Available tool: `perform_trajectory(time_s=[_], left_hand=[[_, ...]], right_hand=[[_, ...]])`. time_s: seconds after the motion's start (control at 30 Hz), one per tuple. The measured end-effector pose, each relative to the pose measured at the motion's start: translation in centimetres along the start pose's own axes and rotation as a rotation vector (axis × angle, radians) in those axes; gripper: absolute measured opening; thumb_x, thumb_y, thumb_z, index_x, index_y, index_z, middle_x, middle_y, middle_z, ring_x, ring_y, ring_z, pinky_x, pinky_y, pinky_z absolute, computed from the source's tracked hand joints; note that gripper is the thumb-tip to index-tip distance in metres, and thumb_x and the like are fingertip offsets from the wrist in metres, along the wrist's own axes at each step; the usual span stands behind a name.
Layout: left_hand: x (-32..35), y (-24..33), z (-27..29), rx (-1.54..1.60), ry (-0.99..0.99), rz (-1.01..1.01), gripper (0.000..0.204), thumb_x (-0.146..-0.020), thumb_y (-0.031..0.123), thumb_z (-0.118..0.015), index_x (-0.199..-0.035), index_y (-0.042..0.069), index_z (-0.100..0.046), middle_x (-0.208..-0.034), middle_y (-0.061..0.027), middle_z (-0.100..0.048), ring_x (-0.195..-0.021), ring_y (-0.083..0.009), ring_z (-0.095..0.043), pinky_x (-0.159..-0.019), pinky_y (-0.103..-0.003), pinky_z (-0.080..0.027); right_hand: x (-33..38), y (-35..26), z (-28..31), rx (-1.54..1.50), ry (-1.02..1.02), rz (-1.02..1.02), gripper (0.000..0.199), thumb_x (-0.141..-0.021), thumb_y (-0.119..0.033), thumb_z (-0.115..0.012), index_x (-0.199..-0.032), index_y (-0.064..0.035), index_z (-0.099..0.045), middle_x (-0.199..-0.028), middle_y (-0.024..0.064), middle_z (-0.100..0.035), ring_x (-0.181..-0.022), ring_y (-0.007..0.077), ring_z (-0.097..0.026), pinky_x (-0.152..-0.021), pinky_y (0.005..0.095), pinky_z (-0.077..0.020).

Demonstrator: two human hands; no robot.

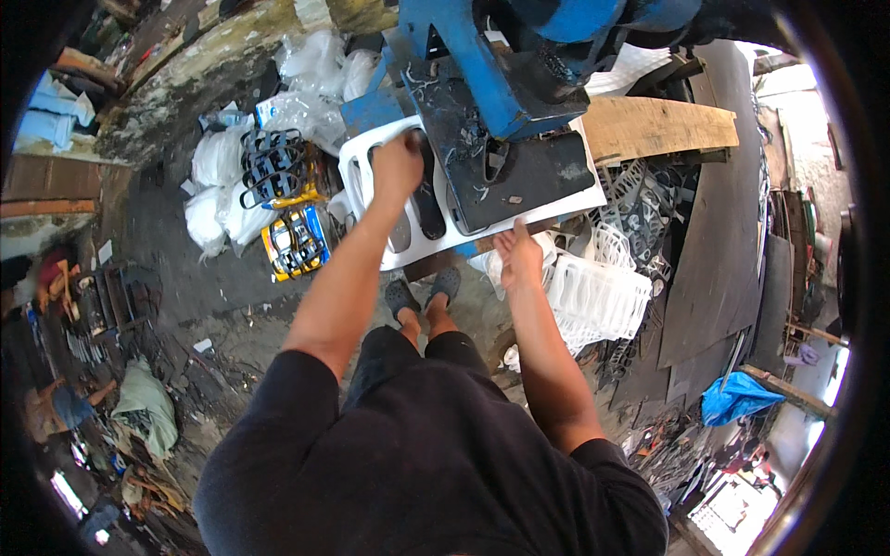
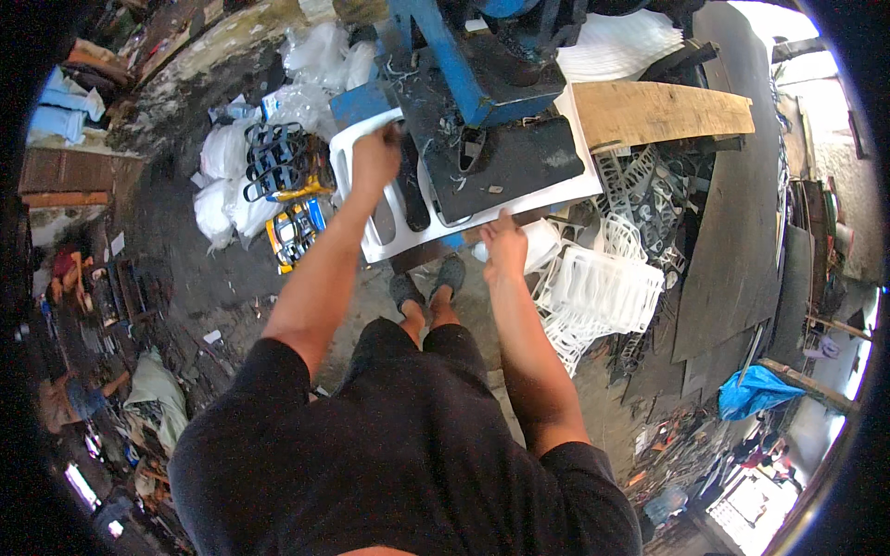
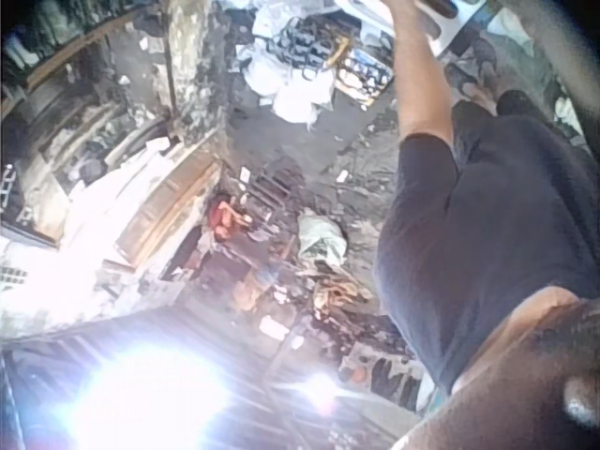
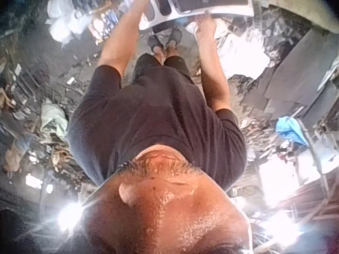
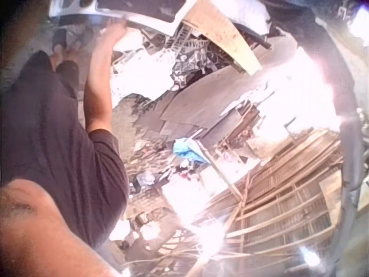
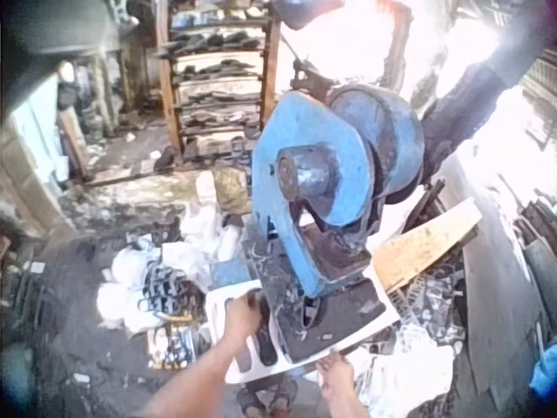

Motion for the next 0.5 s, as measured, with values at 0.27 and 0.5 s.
perform_trajectory(time_s=[0.27,0.5], left_hand=[[-8.3,-2.3,-4.4,-0.258,-0.282,-0.186,0.022,-0.083,0.011,-0.056,-0.100,0.000,-0.066,-0.102,-0.0260,-0.066,-0.091,-0.0482,-0.061,-0.083,-0.052,-0.051],[-8.1,-1.8,-6.5,-0.139,-0.386,-0.465,0.025,-0.085,0.014,-0.053,-0.103,0.001,-0.065,-0.098,-0.0274,-0.065,-0.092,-0.0467,-0.061,-0.080,-0.053,-0.050]], right_hand=[[2.9,2.9,-5.3,0.008,-0.183,-0.188,0.027,-0.086,0.010,-0.048,-0.111,0.0077,-0.056,-0.110,0.0171,-0.061,-0.102,0.0308,-0.060,-0.095,0.0454,-0.0479],[2.4,2.1,-5.6,0.071,-0.129,-0.213,0.032,-0.079,0.014,-0.047,-0.108,0.0047,-0.056,-0.111,0.0132,-0.057,-0.097,0.0284,-0.057,-0.089,0.0462,-0.0463]])
Point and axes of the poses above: each hand's wrist, its own x-axis away from the middle knuckle, its own z-axis out of the back of the hand, y = z × x, the point moved 10 cm from there along -x, towards the middle knuckle
